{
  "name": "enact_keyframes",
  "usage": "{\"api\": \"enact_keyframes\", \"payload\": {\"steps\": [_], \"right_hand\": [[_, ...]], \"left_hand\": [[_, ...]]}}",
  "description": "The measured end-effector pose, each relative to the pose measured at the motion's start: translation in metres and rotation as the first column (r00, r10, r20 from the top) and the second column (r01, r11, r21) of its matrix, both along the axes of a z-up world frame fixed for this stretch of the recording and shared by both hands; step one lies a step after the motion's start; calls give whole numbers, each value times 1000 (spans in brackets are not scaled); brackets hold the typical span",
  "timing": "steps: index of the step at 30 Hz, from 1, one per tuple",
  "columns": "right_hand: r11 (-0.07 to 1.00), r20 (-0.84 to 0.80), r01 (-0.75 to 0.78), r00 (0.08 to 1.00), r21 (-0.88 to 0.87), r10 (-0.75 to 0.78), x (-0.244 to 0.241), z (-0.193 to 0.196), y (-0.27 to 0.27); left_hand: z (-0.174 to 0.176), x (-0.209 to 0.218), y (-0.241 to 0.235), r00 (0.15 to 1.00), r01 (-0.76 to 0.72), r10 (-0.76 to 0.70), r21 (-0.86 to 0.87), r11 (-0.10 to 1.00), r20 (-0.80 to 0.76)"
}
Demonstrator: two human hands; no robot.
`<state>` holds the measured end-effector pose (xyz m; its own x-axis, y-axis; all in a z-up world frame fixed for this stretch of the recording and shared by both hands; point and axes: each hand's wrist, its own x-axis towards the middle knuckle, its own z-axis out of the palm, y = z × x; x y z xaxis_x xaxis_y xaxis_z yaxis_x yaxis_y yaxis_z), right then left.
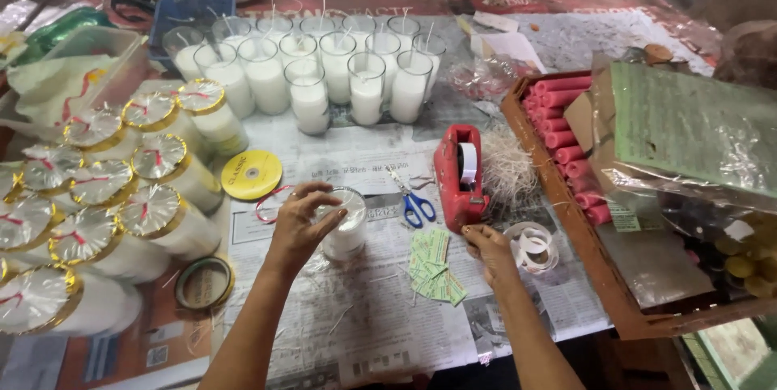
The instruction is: Wrapping candle glasses with decorative gold bands and plastic sleeves.
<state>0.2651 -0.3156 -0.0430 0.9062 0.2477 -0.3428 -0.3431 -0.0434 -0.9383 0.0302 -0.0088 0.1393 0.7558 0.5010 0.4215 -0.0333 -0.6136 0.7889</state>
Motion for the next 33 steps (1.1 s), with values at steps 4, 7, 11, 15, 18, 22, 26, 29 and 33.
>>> {"api": "enact_keyframes", "payload": {"steps": [4, 7, 11, 15, 18, 22, 26, 29, 33], "right_hand": [[991, 160, -49, 987, 121, 30, -66, 118, 22], [935, 355, -244, 924, 257, 143, -104, 175, 64], [840, 515, -502, 785, 206, 343, -140, 208, 119], [838, 465, -519, 792, 172, 395, -144, 194, 151], [845, 495, -519, 772, 129, 399, -125, 159, 164], [820, 502, -555, 754, 142, 423, -112, 147, 170], [791, 455, -602, 737, 107, 500, -101, 159, 176], [784, 396, -611, 750, 108, 530, -92, 161, 185], [775, 369, -630, 731, 43, 574, -74, 146, 199]], "left_hand": [[-10, 4, 4, 1000, -4, 4, 7, 1000, 19], [-11, 4, 5, 999, -8, 8, 7, 1000, 44], [-14, 2, 5, 996, -4, 7, -33, 999, 87], [-13, -2, 2, 995, -21, 25, -45, 999, 101], [-13, -1, 3, 992, -9, 19, -86, 996, 124], [-8, -8, -3, 995, -32, 34, -25, 999, 92], [-18, -7, -3, 985, -1, -6, 40, 999, 174], [-21, -8, -2, 983, -12, 6, 29, 1000, 183], [-13, -9, -4, 984, -30, 30, -4, 1000, 176]]}}
